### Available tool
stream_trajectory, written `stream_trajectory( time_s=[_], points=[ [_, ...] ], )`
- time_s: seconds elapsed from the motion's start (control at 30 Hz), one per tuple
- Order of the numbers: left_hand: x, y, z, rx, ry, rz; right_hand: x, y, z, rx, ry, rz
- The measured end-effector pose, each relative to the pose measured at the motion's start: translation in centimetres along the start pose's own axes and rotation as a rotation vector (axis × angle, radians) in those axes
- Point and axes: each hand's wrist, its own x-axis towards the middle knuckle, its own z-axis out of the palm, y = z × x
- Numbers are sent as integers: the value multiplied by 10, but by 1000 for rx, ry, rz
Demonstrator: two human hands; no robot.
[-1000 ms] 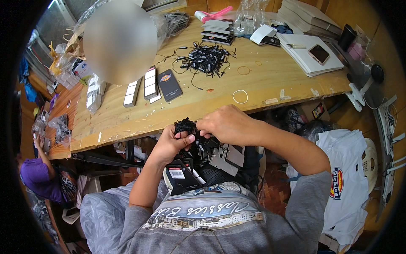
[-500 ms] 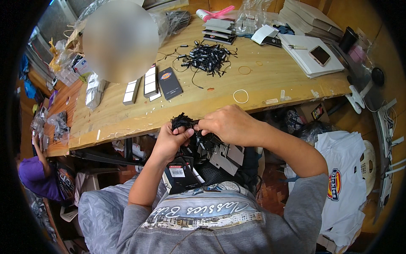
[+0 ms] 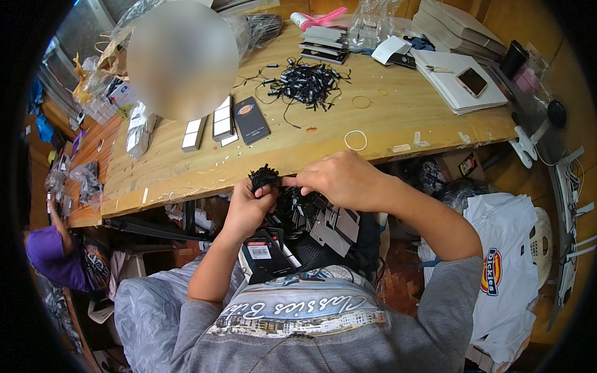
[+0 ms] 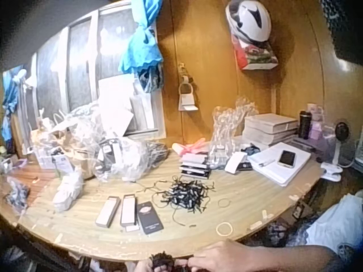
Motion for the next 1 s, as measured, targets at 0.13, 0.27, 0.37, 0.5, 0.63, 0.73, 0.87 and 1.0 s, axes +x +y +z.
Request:
stream_trajectory(
  time_s=[0.13,0.27,0.37,0.5,0.63,0.73,0.87,1.0],
  points=[
    [-5,2,3,544,-25,247,1,-6,-9,-71,-87,16],
    [-11,-2,4,872,-20,451,0,-12,-14,-116,-120,5],
    [-17,-5,4,909,15,587,-2,-12,-14,-122,-99,-19],
    [-22,-14,-8,479,16,714,-3,-13,-14,-105,-99,-46],
    [-19,-14,-38,-926,159,63,0,-14,-14,-104,-122,-53],
    [-24,-15,-37,-875,123,5,3,-16,-13,-100,-140,-62],
    [-22,0,-31,-677,50,-83,5,-20,-17,-131,-199,-98],
    [-14,6,-17,-456,-117,-20,9,-25,-25,-192,-287,-122]
  ],
)
